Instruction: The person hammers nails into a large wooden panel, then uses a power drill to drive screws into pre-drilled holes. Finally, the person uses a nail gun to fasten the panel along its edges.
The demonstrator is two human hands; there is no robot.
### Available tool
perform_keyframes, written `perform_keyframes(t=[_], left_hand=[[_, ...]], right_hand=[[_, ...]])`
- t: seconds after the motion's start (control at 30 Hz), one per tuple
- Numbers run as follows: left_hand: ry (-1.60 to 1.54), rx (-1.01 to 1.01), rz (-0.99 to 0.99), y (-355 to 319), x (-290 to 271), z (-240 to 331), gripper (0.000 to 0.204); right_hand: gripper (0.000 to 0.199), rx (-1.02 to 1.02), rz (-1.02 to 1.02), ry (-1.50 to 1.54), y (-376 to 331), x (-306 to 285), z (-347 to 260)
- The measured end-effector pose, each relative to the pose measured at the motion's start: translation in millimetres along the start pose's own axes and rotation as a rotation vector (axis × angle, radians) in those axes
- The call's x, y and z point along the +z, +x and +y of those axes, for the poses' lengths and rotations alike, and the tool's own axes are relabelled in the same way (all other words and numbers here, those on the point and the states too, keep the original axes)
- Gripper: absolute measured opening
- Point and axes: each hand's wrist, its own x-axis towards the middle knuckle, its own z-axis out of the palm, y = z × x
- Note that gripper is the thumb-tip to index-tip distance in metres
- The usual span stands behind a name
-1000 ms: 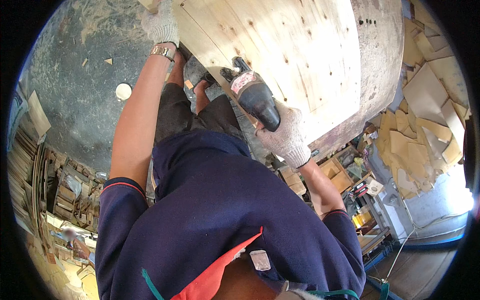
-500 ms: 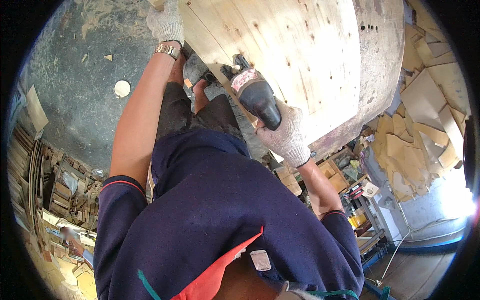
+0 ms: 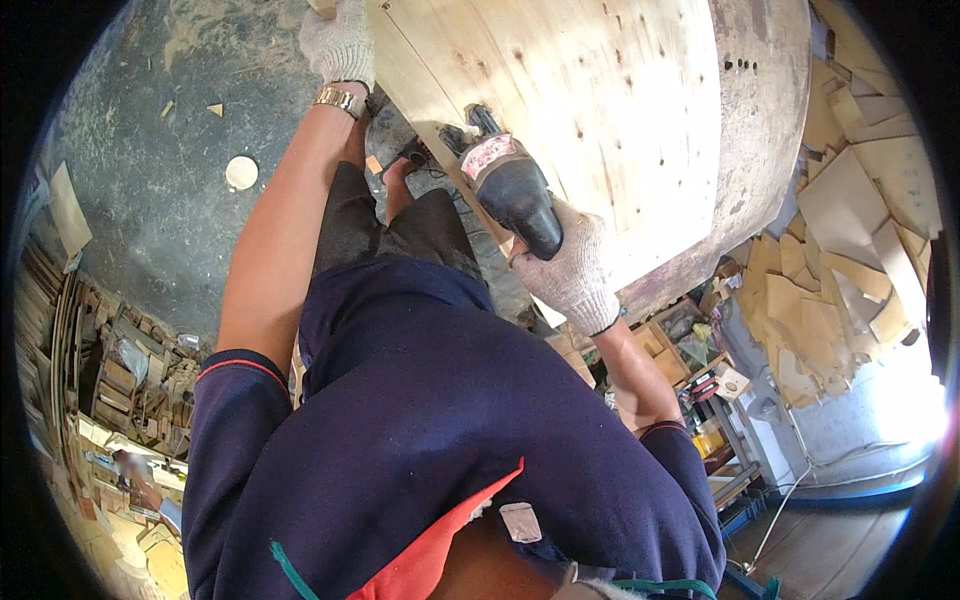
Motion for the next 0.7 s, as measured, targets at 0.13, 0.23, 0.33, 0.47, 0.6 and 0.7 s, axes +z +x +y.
perform_keyframes(t=[0.13,0.23,0.33,0.47,0.6,0.7], left_hand=[[-0.038,-0.031,-0.007,-3.1,-0.1,0.4,0.028],[-0.077,-0.013,-0.021,-5.5,-0.9,1.6,0.029],[-0.143,0.02,-0.03,-8.0,-0.9,4.4,0.029],[0.029,-0.074,0.034,-11.8,0.0,11.5,0.03],[0.055,-0.087,0.044,-12.8,0.3,14.4,0.032],[0.039,-0.068,0.026,-13.4,-2.0,14.0,0.034]], right_hand=[[0.025,0.005,0.004,-0.021,-3.4,-3.0,0.1],[0.026,-0.013,0.005,-0.026,-3.6,-4.4,-1.6],[0.026,0.007,-0.011,-0.025,-3.9,-5.6,-4.3],[0.025,-0.009,0.019,0.004,-4.5,-5.5,-6.8],[0.024,0.008,0.001,-0.022,-2.3,-5.1,-8.3],[0.025,0.015,-0.007,-0.017,-2.4,-6.4,-9.0]])
